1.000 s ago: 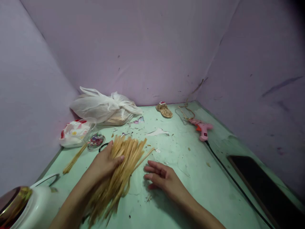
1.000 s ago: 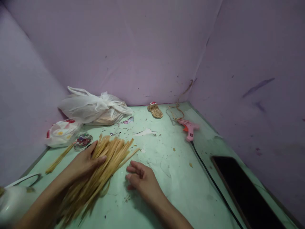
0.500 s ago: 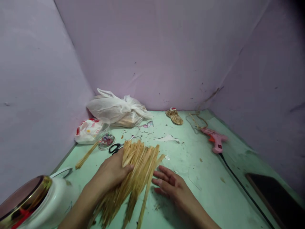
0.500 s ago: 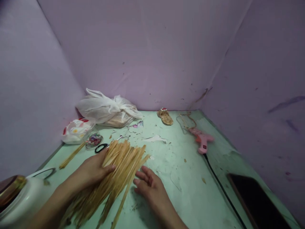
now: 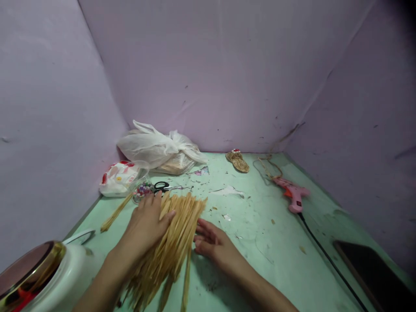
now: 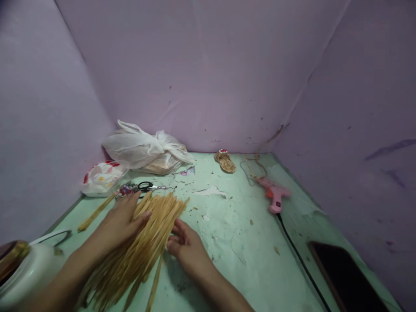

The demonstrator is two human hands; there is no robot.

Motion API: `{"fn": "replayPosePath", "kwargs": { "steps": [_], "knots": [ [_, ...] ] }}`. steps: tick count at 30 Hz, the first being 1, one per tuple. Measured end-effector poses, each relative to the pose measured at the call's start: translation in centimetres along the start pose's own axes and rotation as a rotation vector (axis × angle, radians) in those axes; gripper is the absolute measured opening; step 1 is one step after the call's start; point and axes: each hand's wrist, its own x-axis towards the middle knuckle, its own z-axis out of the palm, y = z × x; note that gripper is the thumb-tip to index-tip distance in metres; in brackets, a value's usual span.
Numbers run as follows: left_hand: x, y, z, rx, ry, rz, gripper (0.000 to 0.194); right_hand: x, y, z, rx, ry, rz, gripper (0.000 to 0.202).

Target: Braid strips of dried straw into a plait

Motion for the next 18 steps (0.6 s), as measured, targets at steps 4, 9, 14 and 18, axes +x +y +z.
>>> {"fn": "replayPosePath", "kwargs": {
  "steps": [4, 9, 14, 18],
  "knots": [
    [-1.8, 2.1, -2.6, 0.216, 0.122, 0.161, 0.046, 1.7, 0.4, 2.4, 0.009, -0.141, 0.010, 0.044],
    [-3.3, 4.2, -2.8, 0.075, 0.264, 0.160, 0.031, 1.8, 0.2, 1.8, -0.065, -0.039, 0.072, 0.026],
    [-3.5, 5.9, 0.5, 0.049, -0.025, 0.064, 0.021, -0.6, 0.0, -2.4, -0.047, 0.251, 0.037, 0.022],
    [-3.1, 6.3, 2.3, 0.266, -0.185, -0.077, 0.023, -2.0, 0.0, -4.5, 0.127, 0.336, 0.023, 0.023]
  ]
}}
